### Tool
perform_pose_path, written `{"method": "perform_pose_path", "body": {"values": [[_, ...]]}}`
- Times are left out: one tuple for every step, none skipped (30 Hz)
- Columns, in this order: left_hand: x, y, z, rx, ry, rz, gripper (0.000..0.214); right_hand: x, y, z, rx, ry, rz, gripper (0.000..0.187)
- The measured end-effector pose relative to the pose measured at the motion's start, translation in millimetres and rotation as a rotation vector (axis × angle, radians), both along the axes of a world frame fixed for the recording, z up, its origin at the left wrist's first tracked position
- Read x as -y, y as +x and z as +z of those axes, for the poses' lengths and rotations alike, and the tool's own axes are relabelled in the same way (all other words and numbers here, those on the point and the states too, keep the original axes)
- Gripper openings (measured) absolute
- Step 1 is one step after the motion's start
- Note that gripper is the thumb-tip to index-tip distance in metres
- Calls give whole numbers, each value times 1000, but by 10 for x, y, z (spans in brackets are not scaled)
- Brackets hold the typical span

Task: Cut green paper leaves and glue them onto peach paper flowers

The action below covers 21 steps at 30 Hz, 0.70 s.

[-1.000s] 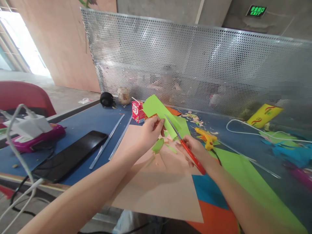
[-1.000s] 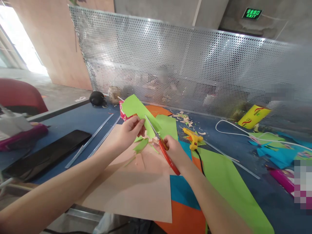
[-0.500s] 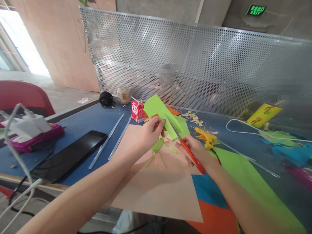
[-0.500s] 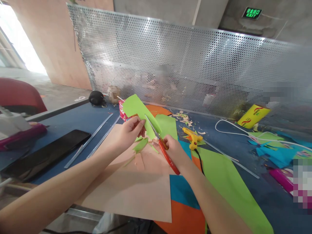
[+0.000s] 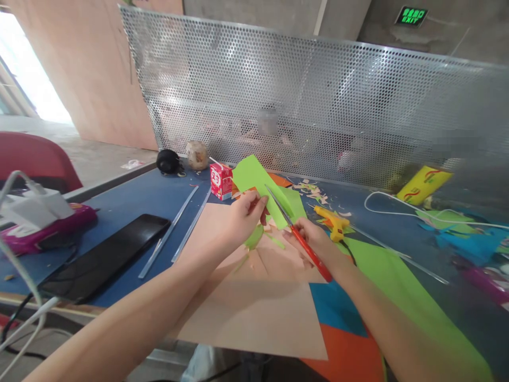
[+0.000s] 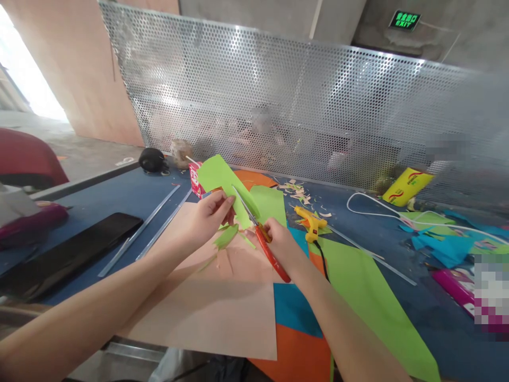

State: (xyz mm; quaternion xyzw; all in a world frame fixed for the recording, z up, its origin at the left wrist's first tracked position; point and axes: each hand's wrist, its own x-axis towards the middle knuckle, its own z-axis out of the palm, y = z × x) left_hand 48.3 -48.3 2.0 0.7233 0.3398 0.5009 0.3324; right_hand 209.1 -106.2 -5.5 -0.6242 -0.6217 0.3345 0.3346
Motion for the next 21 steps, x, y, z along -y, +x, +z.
{"method": "perform_pose_path", "body": {"values": [[0, 1, -1, -1, -5, -1, 26, 0, 6, -9, 0, 11, 4, 31], [1, 2, -2, -2, -13, -8, 26, -2, 11, -21, 0, 22, 12, 31], [2, 4, -4, -2, -21, -16, 26, -5, 16, -35, 0, 32, 21, 31], [3, 6, -7, -2, -26, -27, 26, -10, 20, -49, 0, 40, 27, 31], [4, 8, -10, -3, -28, -36, 26, -14, 24, -63, 0, 46, 33, 31], [4, 10, -12, -5, -28, -45, 26, -18, 28, -75, 1, 51, 37, 31], [4, 11, -15, -4, -26, -50, 26, -23, 31, -84, 1, 56, 40, 31], [3, 12, -17, -2, -25, -54, 26, -26, 34, -90, 2, 63, 41, 31], [1, 14, -18, 3, -27, -56, 26, -30, 36, -94, 3, 69, 39, 31], [-1, 15, -18, 9, -32, -59, 26, -32, 38, -94, 6, 77, 36, 31], [-3, 15, -19, 16, -38, -58, 26, -35, 38, -93, 12, 84, 31, 32], [-5, 16, -19, 21, -45, -57, 26, -38, 39, -90, 18, 91, 23, 32], [-6, 17, -19, 25, -50, -56, 26, -40, 38, -87, 25, 96, 16, 32], [-7, 18, -19, 27, -55, -58, 26, -41, 38, -84, 32, 101, 7, 32], [-6, 19, -20, 28, -59, -59, 25, -42, 37, -81, 39, 108, -1, 32], [-5, 20, -19, 30, -61, -61, 25, -42, 36, -80, 42, 112, -5, 32], [-2, 21, -19, 30, -61, -63, 25, -40, 35, -80, 41, 112, -4, 31], [2, 22, -17, 31, -60, -65, 25, -38, 35, -82, 32, 106, 0, 30], [6, 23, -14, 29, -58, -65, 26, -35, 34, -84, 20, 94, 5, 29], [10, 23, -11, 24, -56, -65, 26, -32, 34, -87, 5, 76, 11, 28], [14, 23, -6, 18, -53, -67, 26, -31, 34, -90, -9, 57, 15, 27]]}}
